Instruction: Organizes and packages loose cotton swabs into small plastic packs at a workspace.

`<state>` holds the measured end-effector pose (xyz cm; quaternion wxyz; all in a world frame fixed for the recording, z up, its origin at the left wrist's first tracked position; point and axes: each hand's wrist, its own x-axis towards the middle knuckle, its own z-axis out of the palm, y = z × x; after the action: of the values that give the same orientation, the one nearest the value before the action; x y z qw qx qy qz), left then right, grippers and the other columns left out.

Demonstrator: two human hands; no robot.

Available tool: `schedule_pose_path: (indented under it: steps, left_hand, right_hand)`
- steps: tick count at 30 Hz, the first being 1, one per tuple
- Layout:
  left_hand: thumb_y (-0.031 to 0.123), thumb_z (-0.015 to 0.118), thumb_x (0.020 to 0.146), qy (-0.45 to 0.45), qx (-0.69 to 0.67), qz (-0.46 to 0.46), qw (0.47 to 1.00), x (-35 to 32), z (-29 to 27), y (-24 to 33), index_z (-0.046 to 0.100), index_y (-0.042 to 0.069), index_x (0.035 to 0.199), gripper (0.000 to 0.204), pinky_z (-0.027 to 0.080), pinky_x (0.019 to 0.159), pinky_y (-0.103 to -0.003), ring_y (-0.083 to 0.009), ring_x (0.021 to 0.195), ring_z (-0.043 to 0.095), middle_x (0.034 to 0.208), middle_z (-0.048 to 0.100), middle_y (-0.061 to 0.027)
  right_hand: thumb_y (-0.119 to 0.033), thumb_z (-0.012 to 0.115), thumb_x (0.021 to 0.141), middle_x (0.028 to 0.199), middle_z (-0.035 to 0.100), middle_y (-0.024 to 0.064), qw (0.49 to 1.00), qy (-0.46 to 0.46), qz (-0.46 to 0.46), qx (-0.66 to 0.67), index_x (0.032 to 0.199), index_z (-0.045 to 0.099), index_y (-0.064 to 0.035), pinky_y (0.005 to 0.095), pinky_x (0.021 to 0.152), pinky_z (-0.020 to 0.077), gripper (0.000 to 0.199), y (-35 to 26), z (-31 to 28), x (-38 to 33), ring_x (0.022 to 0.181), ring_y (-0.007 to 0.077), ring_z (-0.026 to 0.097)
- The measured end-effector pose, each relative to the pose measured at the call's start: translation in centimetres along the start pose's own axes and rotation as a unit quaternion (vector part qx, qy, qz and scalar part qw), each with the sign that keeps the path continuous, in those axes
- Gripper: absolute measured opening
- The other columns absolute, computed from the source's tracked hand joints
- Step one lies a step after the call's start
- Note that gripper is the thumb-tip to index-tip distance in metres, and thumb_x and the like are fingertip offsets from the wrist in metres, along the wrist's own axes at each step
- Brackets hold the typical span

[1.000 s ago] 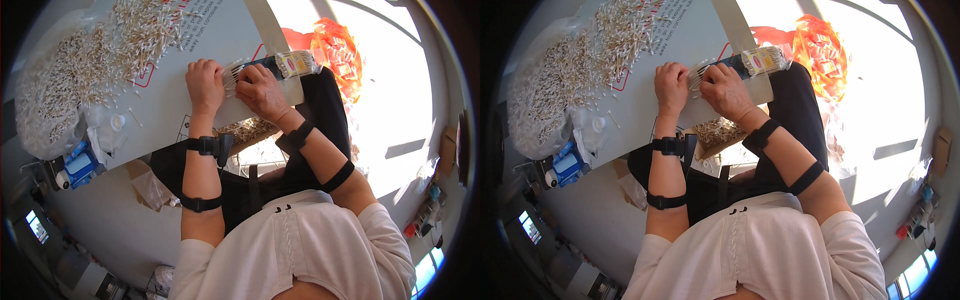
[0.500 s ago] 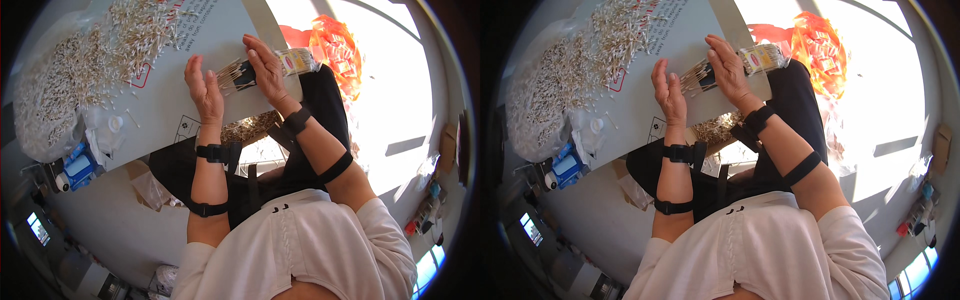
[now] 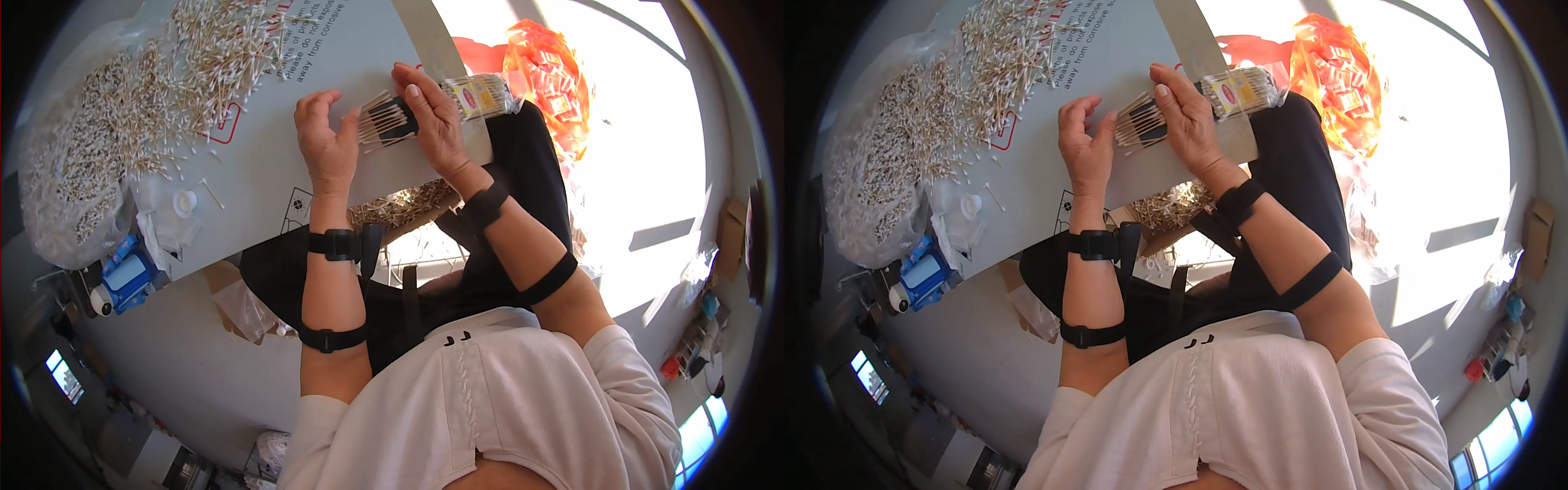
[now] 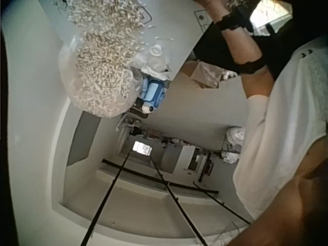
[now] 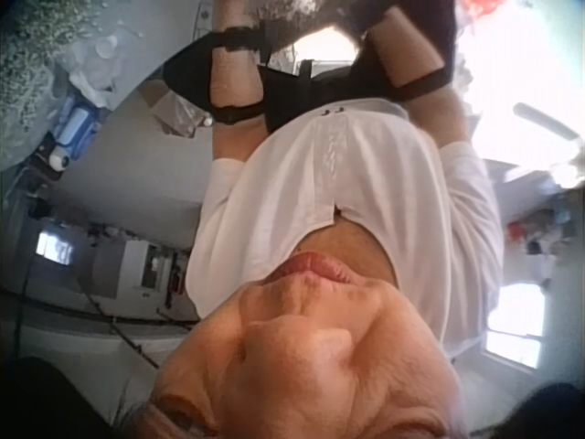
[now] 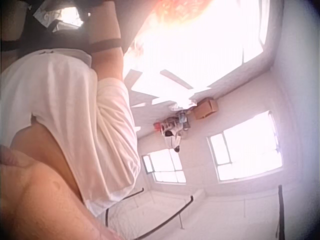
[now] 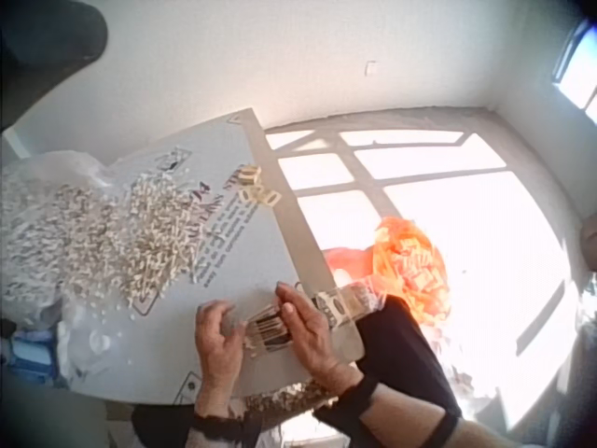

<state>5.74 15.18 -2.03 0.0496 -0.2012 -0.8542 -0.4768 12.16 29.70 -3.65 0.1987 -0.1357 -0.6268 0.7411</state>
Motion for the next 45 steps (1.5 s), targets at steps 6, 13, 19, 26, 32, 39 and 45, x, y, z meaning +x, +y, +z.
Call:
schedule_pose_path:
  steps: [6, 13, 19, 26, 32, 39, 45]
  left_hand:
    - [0.006, 0.075, 0.071, -0.114, 0.163, 0.09, 0.976, 2.1, -0.8, 0.8, 0.063, 0.008, 0.075, 0.013, 0.045, 0.078, -0.041, -0.0282, 0.089, 0.053, 0.086, 0.058, -0.0035]
    - [0.006, 0.074, 0.072, -0.125, 0.144, 0.089, 0.978, 2.9, -0.7, 0.1, 0.062, 0.009, 0.075, 0.012, 0.043, 0.081, -0.041, -0.0274, 0.091, 0.054, 0.087, 0.057, -0.003]
    - [0.002, 0.074, 0.072, -0.106, 0.211, 0.156, 0.959, 4.2, -0.8, 0.0, 0.062, 0.006, 0.08, 0.015, 0.047, 0.078, -0.04, -0.0292, 0.085, 0.054, 0.084, 0.057, -0.0051]
    - [0.012, 0.066, 0.085, -0.09, 0.14, 0.122, 0.978, 0.5, 0.1, 0.5, 0.06, 0.005, 0.116, 0.032, 0.04, 0.101, -0.042, -0.0323, 0.121, 0.047, 0.127, 0.053, -0.0124]
    - [0.026, 0.062, 0.092, -0.108, 0.255, 0.127, 0.952, -3.4, 0.6, 3.4, 0.04, 0.002, 0.143, 0.061, 0.026, 0.114, -0.051, -0.0363, 0.139, 0.034, 0.149, 0.038, -0.0178]
    - [0.021, 0.066, 0.088, -0.043, 0.239, 0.126, 0.962, -3.8, 0.4, 2.8, 0.054, 0.005, 0.128, 0.044, 0.035, 0.102, -0.05, -0.033, 0.125, 0.047, 0.132, 0.052, -0.0134]
    - [0.007, 0.073, 0.073, -0.044, 0.21, 0.134, 0.968, 0.0, -0.1, 2.4, 0.064, 0.012, 0.082, 0.013, 0.039, 0.081, -0.04, -0.0241, 0.092, 0.051, 0.092, 0.053, -0.0022]
  right_hand:
    - [-0.018, 0.048, 0.103, 0.136, 0.055, 0.0094, 0.998, -0.009, -0.013, -0.054, 0.128, 0.057, 0.0012, 0.0275, 0.105, 0.0412, 0.032, -0.2, -0.3, 0.1, 0.121, 0.0153, 0.053]
    - [-0.018, 0.049, 0.103, 0.137, 0.054, 0.0093, 0.999, -0.009, -0.01, -0.03, 0.126, 0.057, 0.0015, 0.0271, 0.104, 0.0413, 0.031, -0.4, -0.2, 0.1, 0.12, 0.0143, 0.052]
    - [-0.019, 0.053, 0.101, 0.128, 0.06, 0.0114, 0.999, 0.027, 0.004, 0.046, 0.123, 0.058, 0.0035, 0.0289, 0.102, 0.0413, 0.032, 0.0, 0.2, -0.1, 0.118, 0.0181, 0.054]
    - [-0.017, 0.047, 0.104, 0.138, 0.052, 0.0127, 0.998, 0.035, 0.017, 0.056, 0.13, 0.055, 0.0036, 0.0306, 0.109, 0.0404, 0.035, -0.7, 0.2, -0.6, 0.126, 0.0183, 0.051]
    - [-0.007, 0.058, 0.094, 0.111, 0.063, 0.0089, 0.994, 0.044, -0.029, -0.1, 0.107, 0.063, 0.0018, 0.0292, 0.086, 0.0505, 0.016, -1.0, -1.0, -0.3, 0.098, 0.015, 0.062]
    - [-0.004, 0.069, 0.078, 0.076, 0.061, 0.0097, 0.925, -0.023, -0.086, -0.368, 0.082, 0.062, -0.003, 0.0327, 0.064, 0.049, 0.008, -3.0, -1.7, 1.5, 0.07, 0.0257, 0.062]
    - [-0.008, 0.067, 0.078, 0.076, 0.059, 0.0102, 0.934, -0.036, -0.077, -0.346, 0.079, 0.06, -0.0068, 0.0415, 0.059, 0.0487, 0.008, -3.3, -0.9, -2.1, 0.069, 0.0334, 0.062]
